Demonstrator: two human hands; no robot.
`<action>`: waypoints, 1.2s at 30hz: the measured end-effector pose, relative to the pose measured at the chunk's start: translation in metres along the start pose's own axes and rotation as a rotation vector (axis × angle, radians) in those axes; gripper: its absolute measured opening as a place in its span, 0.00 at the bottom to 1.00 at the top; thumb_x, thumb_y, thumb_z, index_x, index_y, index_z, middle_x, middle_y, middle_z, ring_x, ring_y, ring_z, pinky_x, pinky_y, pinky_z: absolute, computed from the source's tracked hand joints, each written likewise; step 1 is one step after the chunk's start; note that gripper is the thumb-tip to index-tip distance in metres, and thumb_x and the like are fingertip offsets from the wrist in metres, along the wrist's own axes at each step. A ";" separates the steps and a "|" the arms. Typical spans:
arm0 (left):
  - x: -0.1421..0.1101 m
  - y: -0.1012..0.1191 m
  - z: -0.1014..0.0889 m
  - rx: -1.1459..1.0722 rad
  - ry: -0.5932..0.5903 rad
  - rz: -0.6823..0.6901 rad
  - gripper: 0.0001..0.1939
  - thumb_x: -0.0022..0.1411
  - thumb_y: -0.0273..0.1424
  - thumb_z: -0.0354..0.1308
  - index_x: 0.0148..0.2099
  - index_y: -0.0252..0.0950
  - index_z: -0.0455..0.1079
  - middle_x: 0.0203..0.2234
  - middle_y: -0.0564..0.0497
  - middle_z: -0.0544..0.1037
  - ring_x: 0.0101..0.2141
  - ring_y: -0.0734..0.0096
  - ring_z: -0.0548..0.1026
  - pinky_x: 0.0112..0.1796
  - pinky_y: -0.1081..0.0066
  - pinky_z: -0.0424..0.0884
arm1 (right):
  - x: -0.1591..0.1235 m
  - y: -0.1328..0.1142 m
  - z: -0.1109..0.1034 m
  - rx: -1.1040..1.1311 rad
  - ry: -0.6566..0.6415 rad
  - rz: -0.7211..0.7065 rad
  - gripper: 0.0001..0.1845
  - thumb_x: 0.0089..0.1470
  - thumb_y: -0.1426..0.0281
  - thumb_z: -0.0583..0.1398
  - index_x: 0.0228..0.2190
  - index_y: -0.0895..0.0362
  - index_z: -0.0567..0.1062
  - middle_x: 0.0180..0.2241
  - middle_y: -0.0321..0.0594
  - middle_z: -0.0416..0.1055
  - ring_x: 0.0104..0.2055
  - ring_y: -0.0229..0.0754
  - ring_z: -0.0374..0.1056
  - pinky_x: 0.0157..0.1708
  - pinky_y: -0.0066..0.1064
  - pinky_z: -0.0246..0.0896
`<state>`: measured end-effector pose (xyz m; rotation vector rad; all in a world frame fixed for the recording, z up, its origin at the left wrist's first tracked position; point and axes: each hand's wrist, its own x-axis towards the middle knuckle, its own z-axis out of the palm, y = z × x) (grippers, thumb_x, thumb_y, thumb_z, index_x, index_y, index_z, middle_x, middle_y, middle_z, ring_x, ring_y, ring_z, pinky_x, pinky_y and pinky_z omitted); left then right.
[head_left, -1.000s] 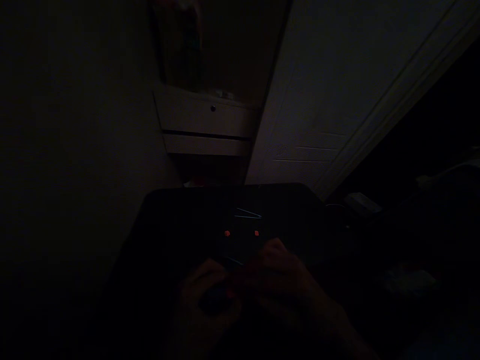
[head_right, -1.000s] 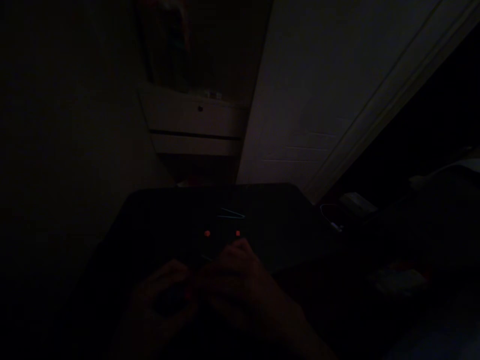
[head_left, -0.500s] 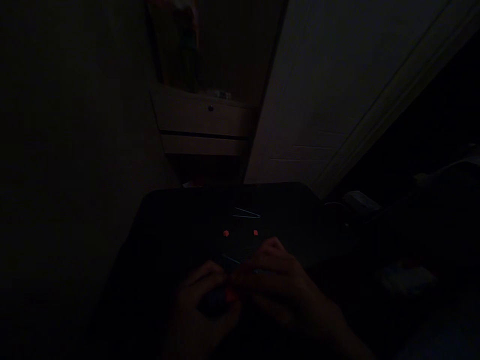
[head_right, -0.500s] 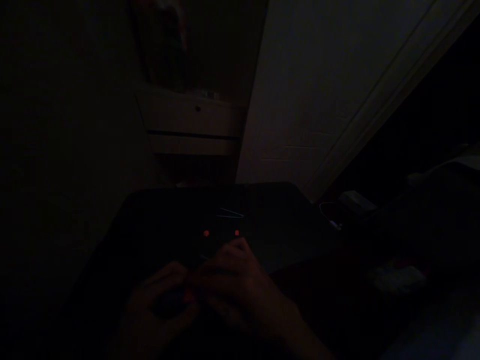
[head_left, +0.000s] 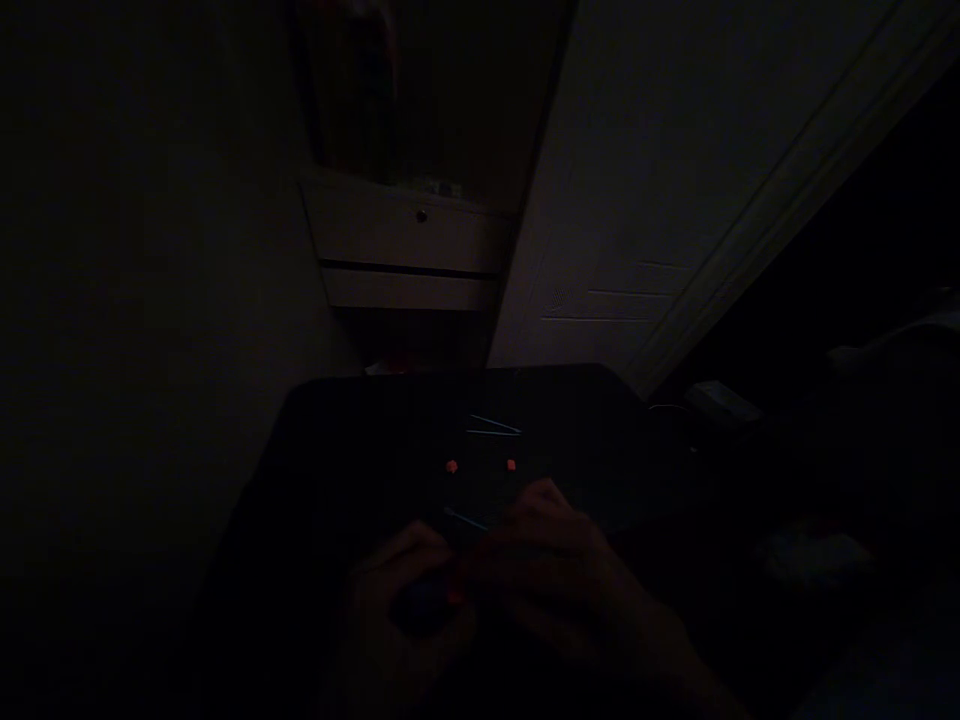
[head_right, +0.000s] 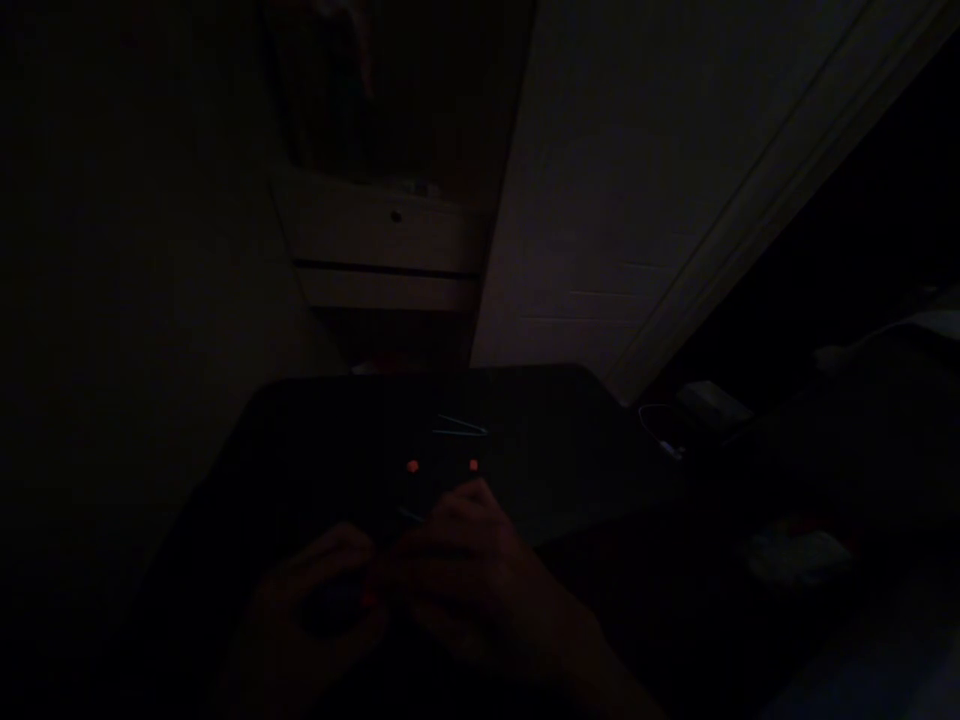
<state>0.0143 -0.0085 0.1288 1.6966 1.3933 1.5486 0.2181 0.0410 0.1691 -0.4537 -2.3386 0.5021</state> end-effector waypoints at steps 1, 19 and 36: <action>0.000 0.000 0.000 0.004 0.002 0.002 0.08 0.46 0.22 0.65 0.28 0.41 0.81 0.25 0.56 0.84 0.26 0.72 0.83 0.30 0.81 0.78 | 0.000 0.000 0.000 -0.004 -0.002 -0.001 0.10 0.73 0.71 0.62 0.52 0.50 0.81 0.46 0.39 0.86 0.50 0.43 0.78 0.57 0.44 0.63; -0.007 -0.006 0.002 0.058 0.009 0.004 0.07 0.49 0.24 0.68 0.28 0.42 0.80 0.25 0.56 0.83 0.26 0.69 0.83 0.30 0.76 0.79 | -0.004 0.006 0.004 0.006 0.044 -0.015 0.13 0.73 0.71 0.61 0.55 0.49 0.81 0.45 0.40 0.85 0.48 0.44 0.79 0.56 0.44 0.67; -0.005 -0.007 -0.006 -0.113 -0.064 -0.255 0.06 0.56 0.34 0.72 0.39 0.46 0.85 0.35 0.52 0.89 0.35 0.60 0.88 0.39 0.71 0.85 | -0.029 0.000 0.043 0.301 0.616 0.495 0.06 0.67 0.66 0.68 0.44 0.51 0.86 0.40 0.41 0.82 0.41 0.43 0.80 0.40 0.30 0.78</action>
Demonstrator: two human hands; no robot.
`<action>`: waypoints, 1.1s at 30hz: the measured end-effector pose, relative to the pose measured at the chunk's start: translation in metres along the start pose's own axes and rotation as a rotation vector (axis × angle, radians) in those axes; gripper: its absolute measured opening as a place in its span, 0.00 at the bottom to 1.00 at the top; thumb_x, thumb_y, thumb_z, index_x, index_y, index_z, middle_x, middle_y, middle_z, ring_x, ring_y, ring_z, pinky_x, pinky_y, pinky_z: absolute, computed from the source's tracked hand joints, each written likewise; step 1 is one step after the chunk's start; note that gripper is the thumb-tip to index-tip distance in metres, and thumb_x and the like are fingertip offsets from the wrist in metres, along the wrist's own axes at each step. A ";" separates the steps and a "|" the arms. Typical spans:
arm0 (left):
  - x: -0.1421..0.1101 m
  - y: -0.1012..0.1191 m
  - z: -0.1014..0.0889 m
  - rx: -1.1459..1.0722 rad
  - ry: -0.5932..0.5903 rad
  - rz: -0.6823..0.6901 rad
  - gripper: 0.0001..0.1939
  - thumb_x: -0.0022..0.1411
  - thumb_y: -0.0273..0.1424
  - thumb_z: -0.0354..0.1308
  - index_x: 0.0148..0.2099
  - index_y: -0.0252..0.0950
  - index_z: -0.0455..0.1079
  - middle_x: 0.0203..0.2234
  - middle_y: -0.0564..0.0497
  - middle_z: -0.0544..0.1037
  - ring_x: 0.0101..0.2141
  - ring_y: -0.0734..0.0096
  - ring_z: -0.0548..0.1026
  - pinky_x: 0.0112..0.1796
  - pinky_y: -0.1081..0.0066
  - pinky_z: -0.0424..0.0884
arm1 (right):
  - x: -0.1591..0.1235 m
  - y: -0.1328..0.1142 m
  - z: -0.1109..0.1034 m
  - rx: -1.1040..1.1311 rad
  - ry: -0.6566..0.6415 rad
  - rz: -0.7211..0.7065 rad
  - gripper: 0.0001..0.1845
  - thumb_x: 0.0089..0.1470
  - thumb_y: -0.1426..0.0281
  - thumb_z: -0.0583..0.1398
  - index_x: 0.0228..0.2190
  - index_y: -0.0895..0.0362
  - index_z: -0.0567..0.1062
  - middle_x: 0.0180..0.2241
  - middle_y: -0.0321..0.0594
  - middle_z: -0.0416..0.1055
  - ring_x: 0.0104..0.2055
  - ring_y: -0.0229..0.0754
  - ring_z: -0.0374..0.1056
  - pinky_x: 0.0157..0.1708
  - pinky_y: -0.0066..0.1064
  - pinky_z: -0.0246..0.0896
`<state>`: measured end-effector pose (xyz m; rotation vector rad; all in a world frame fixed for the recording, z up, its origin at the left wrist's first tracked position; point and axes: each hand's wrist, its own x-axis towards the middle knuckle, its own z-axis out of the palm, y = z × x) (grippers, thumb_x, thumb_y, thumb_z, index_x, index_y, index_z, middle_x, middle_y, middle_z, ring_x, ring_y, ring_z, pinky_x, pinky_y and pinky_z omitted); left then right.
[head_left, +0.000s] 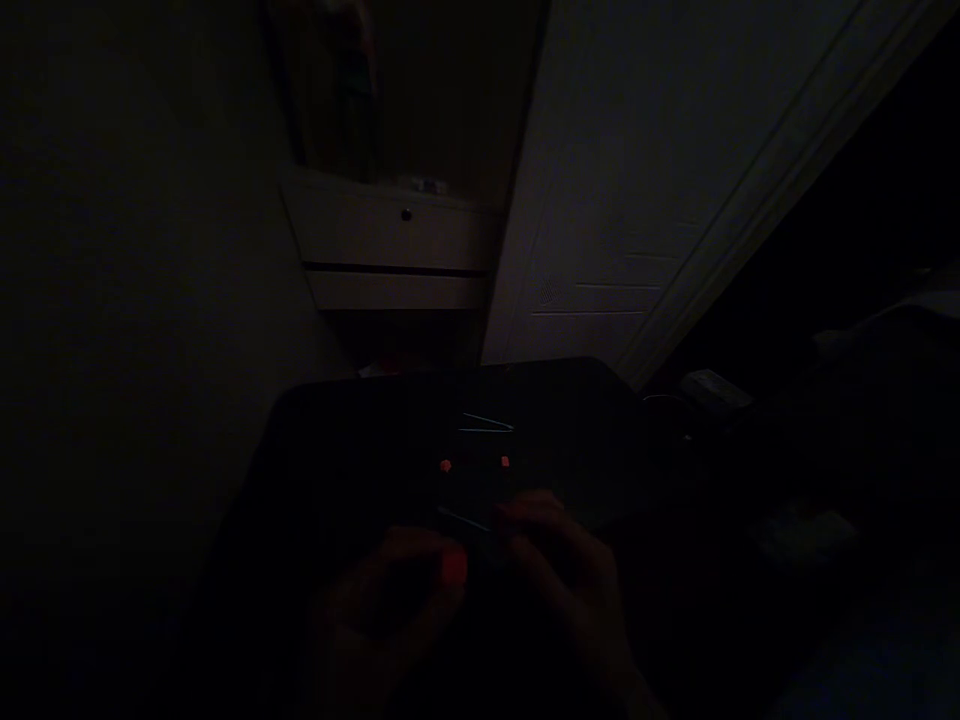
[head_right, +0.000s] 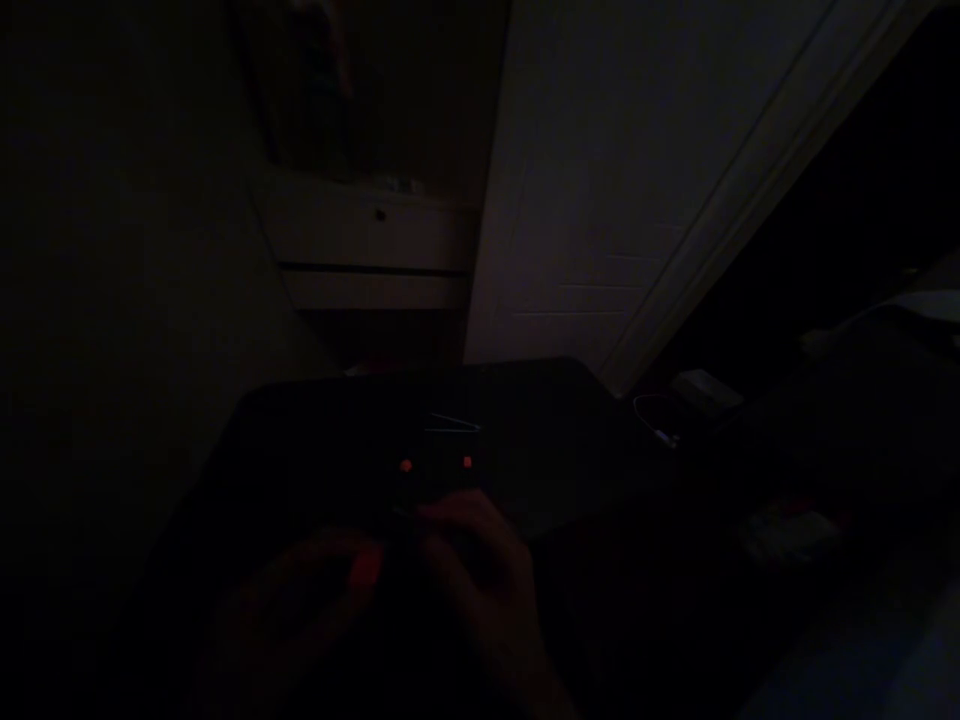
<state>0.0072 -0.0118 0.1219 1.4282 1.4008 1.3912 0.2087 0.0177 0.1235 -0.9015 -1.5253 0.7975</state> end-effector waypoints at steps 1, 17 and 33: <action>-0.001 -0.002 -0.002 -0.016 -0.003 -0.018 0.07 0.56 0.35 0.72 0.39 0.46 0.85 0.35 0.52 0.89 0.35 0.59 0.88 0.38 0.71 0.85 | -0.002 -0.002 0.000 -0.002 0.004 -0.018 0.06 0.65 0.67 0.69 0.43 0.51 0.86 0.40 0.41 0.83 0.41 0.44 0.81 0.41 0.31 0.79; -0.006 -0.022 -0.008 -0.052 0.032 -0.101 0.09 0.57 0.38 0.74 0.41 0.44 0.85 0.37 0.49 0.89 0.37 0.57 0.88 0.39 0.70 0.85 | -0.002 -0.016 0.015 0.027 -0.033 -0.239 0.11 0.62 0.76 0.71 0.45 0.51 0.85 0.41 0.38 0.87 0.40 0.44 0.84 0.48 0.37 0.78; -0.006 -0.012 -0.005 -0.094 0.073 -0.220 0.12 0.49 0.39 0.76 0.37 0.43 0.86 0.36 0.47 0.89 0.38 0.52 0.87 0.43 0.63 0.85 | -0.001 -0.011 0.014 0.069 -0.074 -0.225 0.18 0.60 0.79 0.72 0.48 0.48 0.85 0.43 0.36 0.87 0.43 0.44 0.84 0.49 0.36 0.77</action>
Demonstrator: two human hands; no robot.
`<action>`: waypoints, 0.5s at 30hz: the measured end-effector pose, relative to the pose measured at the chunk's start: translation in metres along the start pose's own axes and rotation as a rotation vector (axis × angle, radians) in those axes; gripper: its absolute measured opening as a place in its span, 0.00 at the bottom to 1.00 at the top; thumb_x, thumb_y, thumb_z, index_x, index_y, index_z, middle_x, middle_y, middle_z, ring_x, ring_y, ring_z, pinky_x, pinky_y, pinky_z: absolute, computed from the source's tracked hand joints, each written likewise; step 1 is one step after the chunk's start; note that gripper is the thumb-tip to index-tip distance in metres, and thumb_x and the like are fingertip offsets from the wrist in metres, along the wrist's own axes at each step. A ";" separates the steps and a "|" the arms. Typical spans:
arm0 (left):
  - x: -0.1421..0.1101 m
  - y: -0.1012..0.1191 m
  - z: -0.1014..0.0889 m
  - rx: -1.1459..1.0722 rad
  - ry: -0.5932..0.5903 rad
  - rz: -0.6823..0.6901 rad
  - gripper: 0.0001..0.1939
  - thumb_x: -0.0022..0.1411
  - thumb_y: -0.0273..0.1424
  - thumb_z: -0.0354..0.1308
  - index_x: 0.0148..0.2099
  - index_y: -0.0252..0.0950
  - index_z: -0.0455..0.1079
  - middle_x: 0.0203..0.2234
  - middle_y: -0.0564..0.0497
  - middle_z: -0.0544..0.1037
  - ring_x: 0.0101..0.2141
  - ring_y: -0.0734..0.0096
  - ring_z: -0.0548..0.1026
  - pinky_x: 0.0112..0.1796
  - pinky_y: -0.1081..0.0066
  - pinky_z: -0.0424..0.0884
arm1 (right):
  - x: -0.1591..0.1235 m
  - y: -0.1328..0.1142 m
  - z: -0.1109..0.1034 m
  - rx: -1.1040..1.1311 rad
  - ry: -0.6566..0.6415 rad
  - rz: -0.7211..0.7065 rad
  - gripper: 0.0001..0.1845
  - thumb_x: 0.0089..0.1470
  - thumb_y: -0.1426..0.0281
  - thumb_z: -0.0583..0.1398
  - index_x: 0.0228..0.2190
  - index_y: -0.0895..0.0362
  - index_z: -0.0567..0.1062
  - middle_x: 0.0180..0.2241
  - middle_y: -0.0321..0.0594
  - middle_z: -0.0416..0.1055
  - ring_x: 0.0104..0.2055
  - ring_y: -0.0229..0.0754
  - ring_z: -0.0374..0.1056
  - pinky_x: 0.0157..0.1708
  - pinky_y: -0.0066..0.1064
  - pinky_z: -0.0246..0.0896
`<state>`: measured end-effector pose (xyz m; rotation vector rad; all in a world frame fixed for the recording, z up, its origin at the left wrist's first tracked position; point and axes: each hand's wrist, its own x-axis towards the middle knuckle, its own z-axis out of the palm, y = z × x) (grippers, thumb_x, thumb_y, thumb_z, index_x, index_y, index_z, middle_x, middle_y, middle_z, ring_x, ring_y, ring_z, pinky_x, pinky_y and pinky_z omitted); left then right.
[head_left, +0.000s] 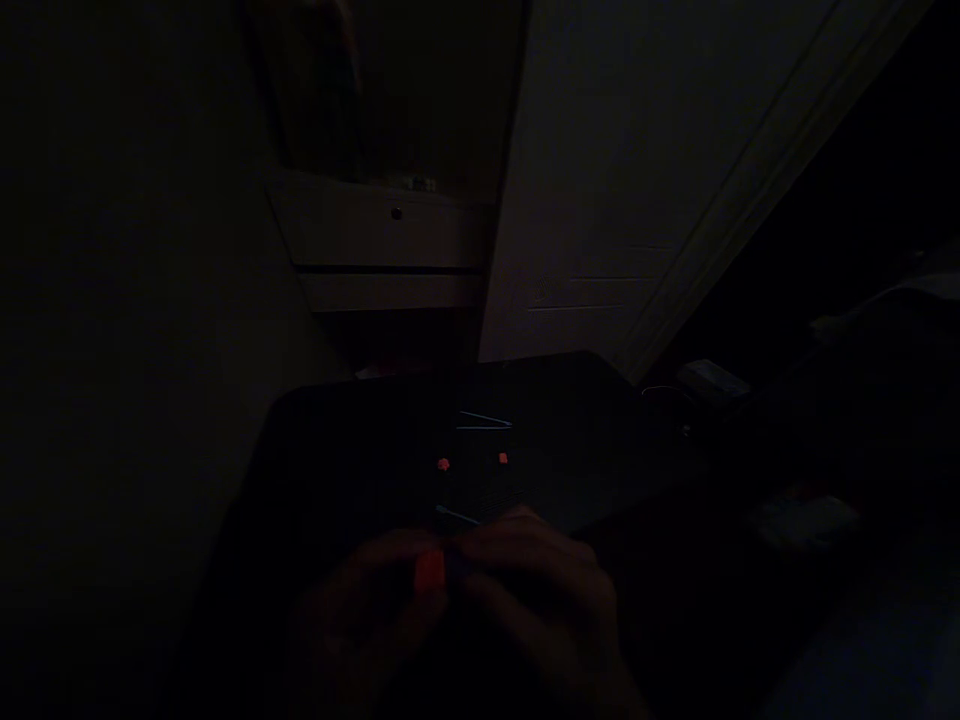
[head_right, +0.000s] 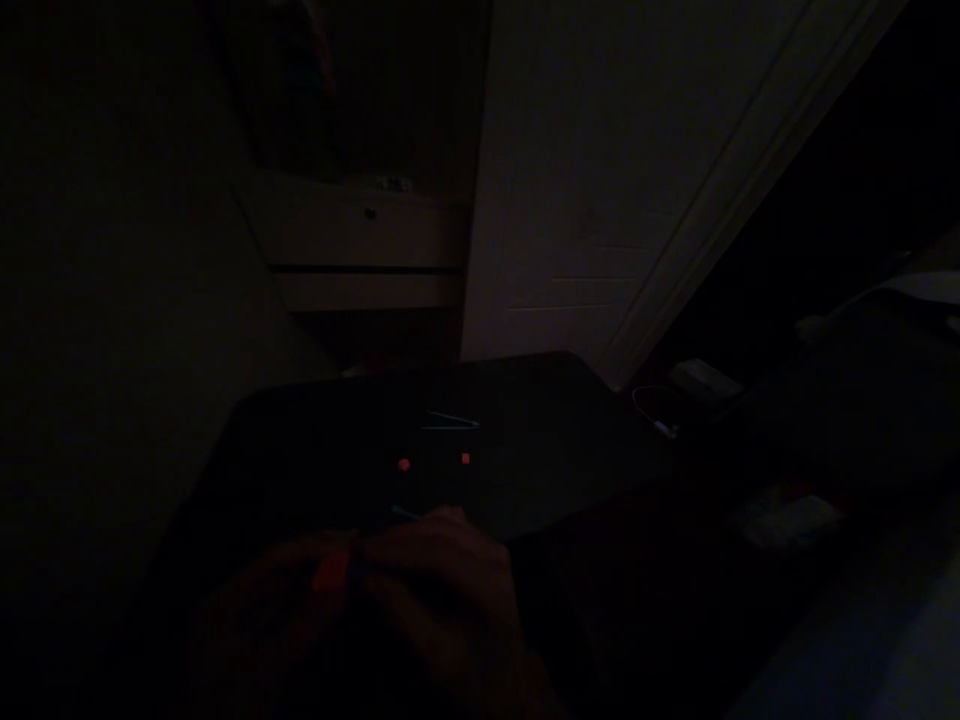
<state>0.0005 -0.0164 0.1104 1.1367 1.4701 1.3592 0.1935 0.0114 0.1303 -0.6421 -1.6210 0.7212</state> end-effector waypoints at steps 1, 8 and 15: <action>0.000 0.000 0.000 -0.009 -0.003 -0.001 0.12 0.49 0.39 0.76 0.37 0.43 0.86 0.36 0.47 0.89 0.38 0.52 0.87 0.43 0.63 0.85 | 0.000 0.000 -0.001 0.001 0.000 0.001 0.17 0.60 0.79 0.73 0.47 0.48 0.85 0.43 0.36 0.87 0.43 0.44 0.84 0.49 0.36 0.77; -0.002 -0.003 0.002 0.009 0.013 -0.020 0.13 0.50 0.41 0.76 0.38 0.42 0.86 0.35 0.47 0.88 0.37 0.54 0.87 0.39 0.66 0.84 | -0.002 -0.001 -0.003 -0.020 -0.028 0.044 0.20 0.60 0.78 0.72 0.50 0.46 0.85 0.45 0.35 0.87 0.44 0.44 0.83 0.49 0.36 0.78; -0.003 -0.001 0.004 -0.019 0.016 -0.007 0.12 0.50 0.39 0.76 0.37 0.42 0.85 0.34 0.47 0.88 0.36 0.54 0.87 0.39 0.66 0.85 | 0.001 -0.005 -0.004 -0.052 0.010 0.064 0.20 0.58 0.76 0.74 0.50 0.45 0.86 0.44 0.34 0.87 0.45 0.44 0.84 0.48 0.33 0.80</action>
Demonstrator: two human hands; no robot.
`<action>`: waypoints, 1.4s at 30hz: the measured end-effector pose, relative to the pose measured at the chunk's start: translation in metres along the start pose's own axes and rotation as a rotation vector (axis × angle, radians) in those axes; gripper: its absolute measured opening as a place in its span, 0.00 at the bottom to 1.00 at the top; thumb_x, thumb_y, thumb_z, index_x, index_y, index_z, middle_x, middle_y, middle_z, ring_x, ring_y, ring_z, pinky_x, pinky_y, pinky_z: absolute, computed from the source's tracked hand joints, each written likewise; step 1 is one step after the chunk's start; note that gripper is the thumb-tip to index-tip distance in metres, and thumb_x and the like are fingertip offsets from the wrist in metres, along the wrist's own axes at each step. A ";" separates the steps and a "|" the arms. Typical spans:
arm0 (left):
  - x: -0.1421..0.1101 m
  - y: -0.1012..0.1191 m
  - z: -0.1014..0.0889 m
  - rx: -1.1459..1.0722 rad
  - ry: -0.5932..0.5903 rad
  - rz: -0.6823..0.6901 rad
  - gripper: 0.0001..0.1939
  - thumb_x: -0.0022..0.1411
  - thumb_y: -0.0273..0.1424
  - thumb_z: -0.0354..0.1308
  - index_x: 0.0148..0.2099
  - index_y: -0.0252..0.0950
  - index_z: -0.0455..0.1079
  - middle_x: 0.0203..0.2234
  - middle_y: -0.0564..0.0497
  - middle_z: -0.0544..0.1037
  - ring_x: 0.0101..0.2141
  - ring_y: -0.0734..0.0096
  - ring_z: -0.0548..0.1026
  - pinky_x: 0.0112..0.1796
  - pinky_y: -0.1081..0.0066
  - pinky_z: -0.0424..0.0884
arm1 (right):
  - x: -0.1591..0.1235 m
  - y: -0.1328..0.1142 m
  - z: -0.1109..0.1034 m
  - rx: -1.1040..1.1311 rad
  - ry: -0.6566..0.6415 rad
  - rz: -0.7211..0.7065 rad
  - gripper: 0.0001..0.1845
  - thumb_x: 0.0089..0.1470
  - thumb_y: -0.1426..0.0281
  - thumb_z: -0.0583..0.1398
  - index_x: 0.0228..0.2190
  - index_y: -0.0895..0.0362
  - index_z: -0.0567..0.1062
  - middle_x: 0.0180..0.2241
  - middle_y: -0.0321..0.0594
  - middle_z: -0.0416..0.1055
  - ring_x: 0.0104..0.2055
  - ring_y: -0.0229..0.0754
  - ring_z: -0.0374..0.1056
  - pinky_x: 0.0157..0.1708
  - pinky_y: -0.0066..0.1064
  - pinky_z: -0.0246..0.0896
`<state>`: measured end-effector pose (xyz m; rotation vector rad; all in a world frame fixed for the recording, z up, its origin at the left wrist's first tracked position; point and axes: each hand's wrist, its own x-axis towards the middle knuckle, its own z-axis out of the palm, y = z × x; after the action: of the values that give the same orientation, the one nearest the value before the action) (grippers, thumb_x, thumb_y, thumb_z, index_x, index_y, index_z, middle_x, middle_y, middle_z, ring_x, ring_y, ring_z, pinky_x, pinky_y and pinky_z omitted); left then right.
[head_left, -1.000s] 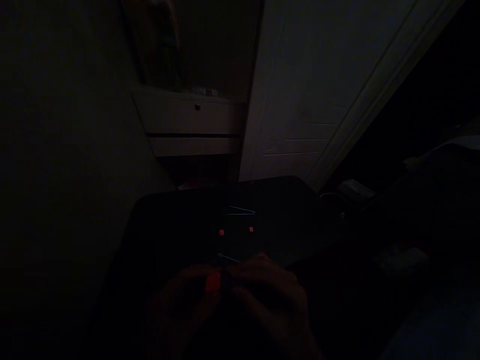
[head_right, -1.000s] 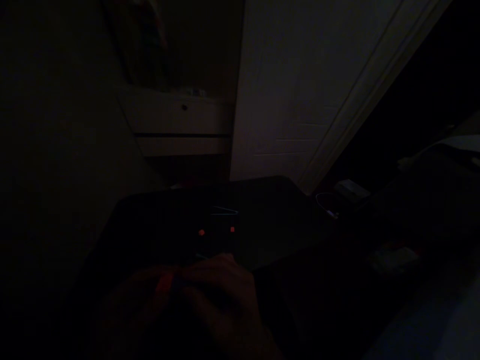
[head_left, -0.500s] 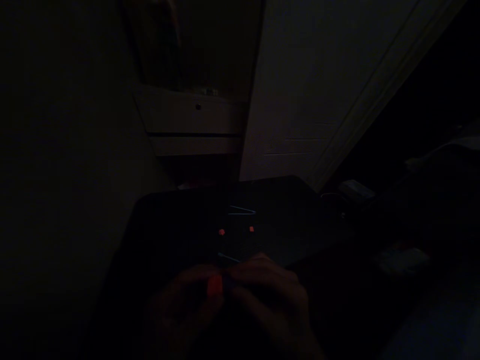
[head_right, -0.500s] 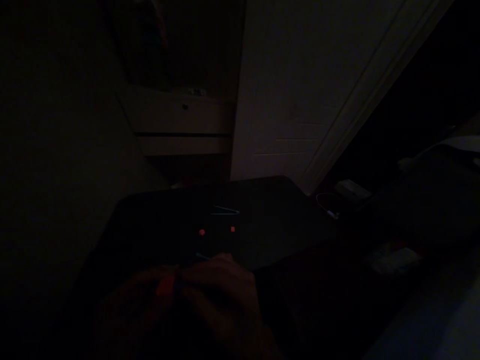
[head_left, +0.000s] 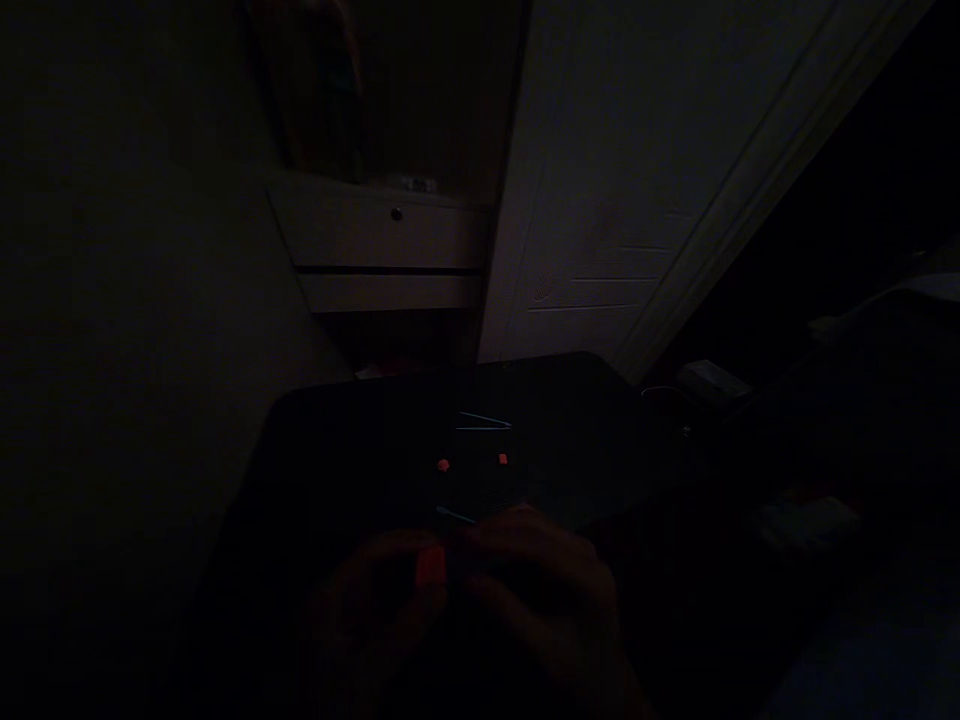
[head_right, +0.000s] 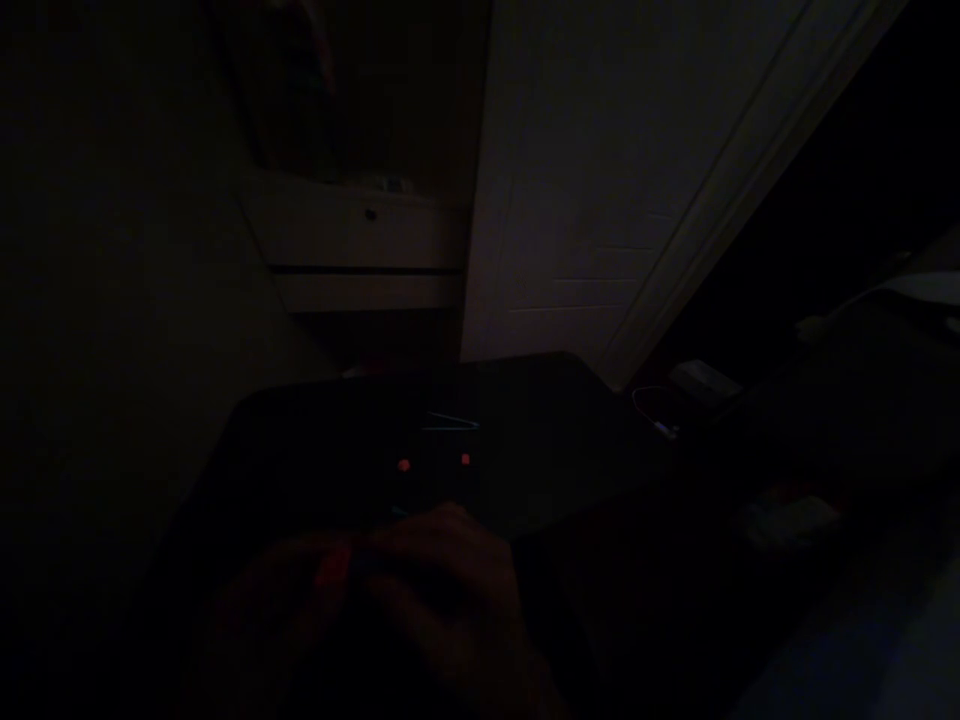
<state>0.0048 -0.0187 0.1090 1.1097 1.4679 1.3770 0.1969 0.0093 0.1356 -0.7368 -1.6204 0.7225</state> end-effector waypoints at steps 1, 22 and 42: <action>0.000 0.001 0.000 0.000 -0.003 -0.002 0.12 0.50 0.39 0.76 0.37 0.42 0.85 0.34 0.47 0.88 0.36 0.54 0.87 0.39 0.66 0.85 | 0.000 0.000 0.000 0.001 -0.003 0.002 0.20 0.58 0.76 0.74 0.49 0.45 0.86 0.44 0.34 0.87 0.45 0.44 0.84 0.48 0.33 0.80; 0.000 0.009 0.001 0.013 -0.004 0.015 0.10 0.50 0.38 0.75 0.37 0.44 0.86 0.36 0.48 0.89 0.38 0.52 0.87 0.41 0.64 0.85 | 0.002 0.004 0.005 0.052 -0.017 -0.038 0.18 0.59 0.78 0.73 0.47 0.47 0.86 0.42 0.36 0.87 0.41 0.44 0.84 0.46 0.36 0.78; 0.001 -0.001 -0.001 0.046 0.203 -0.149 0.15 0.56 0.47 0.70 0.36 0.41 0.82 0.31 0.48 0.87 0.33 0.52 0.85 0.33 0.62 0.83 | 0.008 0.027 -0.012 -0.197 -0.019 -0.052 0.13 0.65 0.77 0.66 0.45 0.48 0.85 0.40 0.37 0.86 0.41 0.44 0.82 0.51 0.40 0.73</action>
<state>0.0035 -0.0185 0.1083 0.8887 1.6992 1.3885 0.2094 0.0329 0.1211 -0.8270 -1.7383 0.5387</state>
